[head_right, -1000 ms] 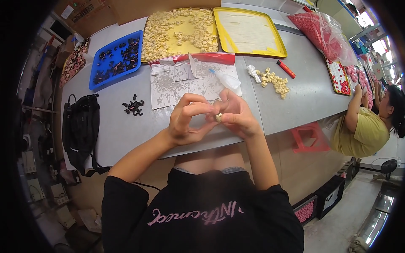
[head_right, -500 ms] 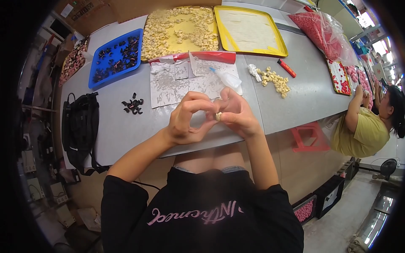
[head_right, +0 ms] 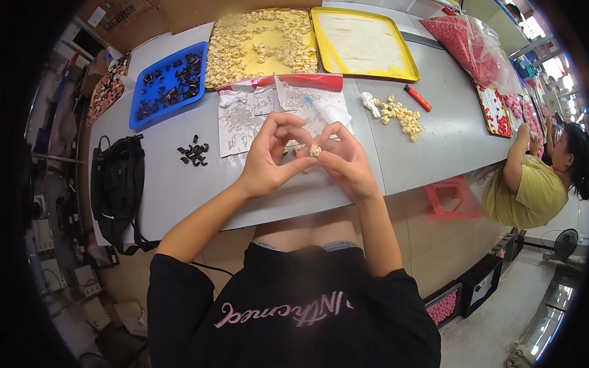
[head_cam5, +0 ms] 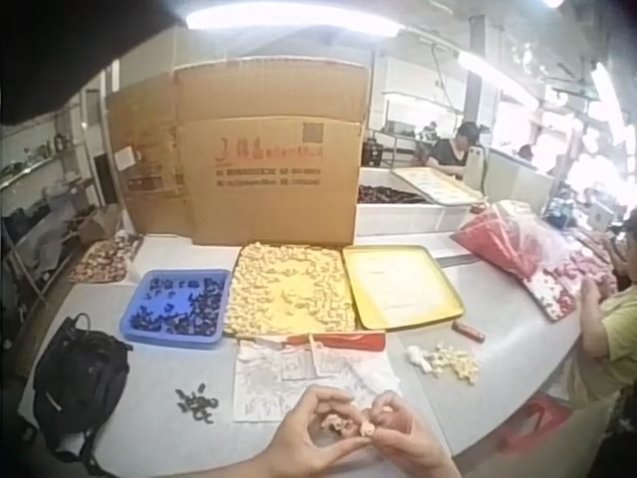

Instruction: Manually glue small black components onto yellow toy bases to assemble figurines.

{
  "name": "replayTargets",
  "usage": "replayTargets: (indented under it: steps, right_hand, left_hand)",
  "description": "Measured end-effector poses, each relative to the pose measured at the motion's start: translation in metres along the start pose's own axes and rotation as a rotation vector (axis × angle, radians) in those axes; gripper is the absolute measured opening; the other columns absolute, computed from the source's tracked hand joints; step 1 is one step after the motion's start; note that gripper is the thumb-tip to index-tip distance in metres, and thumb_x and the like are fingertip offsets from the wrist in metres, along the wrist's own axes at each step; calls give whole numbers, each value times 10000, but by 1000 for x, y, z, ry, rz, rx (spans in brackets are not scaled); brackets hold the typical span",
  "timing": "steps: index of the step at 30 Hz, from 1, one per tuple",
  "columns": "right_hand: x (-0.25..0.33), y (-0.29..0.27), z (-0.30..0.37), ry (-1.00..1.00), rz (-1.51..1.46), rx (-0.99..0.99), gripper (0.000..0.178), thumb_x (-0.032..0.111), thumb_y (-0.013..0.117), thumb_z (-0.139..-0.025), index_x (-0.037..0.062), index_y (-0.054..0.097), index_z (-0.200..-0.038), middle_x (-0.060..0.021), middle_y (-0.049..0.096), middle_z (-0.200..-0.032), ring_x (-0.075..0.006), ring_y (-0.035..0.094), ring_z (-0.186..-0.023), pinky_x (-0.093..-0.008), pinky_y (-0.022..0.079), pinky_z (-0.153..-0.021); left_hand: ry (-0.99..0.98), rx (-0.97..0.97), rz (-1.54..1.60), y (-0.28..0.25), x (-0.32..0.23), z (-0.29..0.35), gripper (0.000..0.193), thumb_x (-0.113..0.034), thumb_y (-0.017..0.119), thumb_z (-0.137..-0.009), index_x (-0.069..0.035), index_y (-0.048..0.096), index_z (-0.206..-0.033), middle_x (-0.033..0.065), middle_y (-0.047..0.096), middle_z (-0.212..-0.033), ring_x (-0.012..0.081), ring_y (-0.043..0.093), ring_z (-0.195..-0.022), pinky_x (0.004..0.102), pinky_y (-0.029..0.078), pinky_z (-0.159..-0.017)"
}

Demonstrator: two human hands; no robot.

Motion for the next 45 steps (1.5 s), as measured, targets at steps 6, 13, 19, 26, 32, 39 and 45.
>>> replayTargets:
  steps: [6,13,19,26,32,39,45]
  right_hand:
    - [1,-1,0,-9,-12,-11,297,69,642,-852,57,428,-1059,-162,618,-995,-253,600,-1013,-379,483,-883]
    - [-3,0,3,-99,98,-67,313,51,650,-848,41,443,-1083,-122,618,-999,-197,594,-970,-334,467,-861]
    - [-4,0,4,-315,464,-75,293,34,664,-843,3,556,-1114,-74,616,-980,-146,569,-939,-284,447,-820]
    - [-2,1,5,-348,560,-75,218,38,652,-851,-15,627,-1060,-65,598,-919,-136,533,-826,-268,423,-778]
    - [-3,-1,5,-359,616,-63,214,45,645,-857,-14,624,-1062,-60,587,-901,-137,529,-823,-266,419,-777]
    - [-3,0,7,-350,569,-89,197,49,642,-857,-14,624,-1042,-67,605,-907,-139,525,-806,-272,422,-760]
    - [-4,0,6,-392,655,-82,192,29,650,-842,-12,623,-1027,-81,617,-900,-153,531,-791,-284,429,-755]
  left_hand:
    - [-27,26,24,0,0,-1,505,6,702,-753,-34,407,-1160,73,583,-958,134,555,-933,303,425,-890]
    - [-35,27,21,0,-1,-1,451,27,674,-751,-46,408,-1108,70,582,-960,131,567,-957,302,435,-899]
    - [-142,48,199,-5,6,-2,453,23,684,-768,-48,411,-1123,66,574,-980,123,563,-954,288,449,-873]
    - [-349,127,455,-6,13,-1,338,-12,650,-842,-44,443,-1106,64,566,-1007,107,552,-930,245,462,-741]
    - [-304,143,470,-8,17,-1,317,-22,656,-841,-48,447,-1079,72,571,-1016,110,558,-922,241,469,-722]
    - [-345,150,465,-7,18,-1,358,-12,669,-827,-61,430,-1089,79,565,-994,112,562,-914,230,470,-721]
    - [-311,166,492,-6,21,-1,332,0,658,-826,-72,392,-1012,89,564,-994,108,555,-916,237,473,-770]
Point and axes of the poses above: each hand's wrist, its own z-axis away from the middle knuckle, its own y-axis out of the palm, x = y × z, the point moved 3 cm from there along -z, towards the middle knuckle
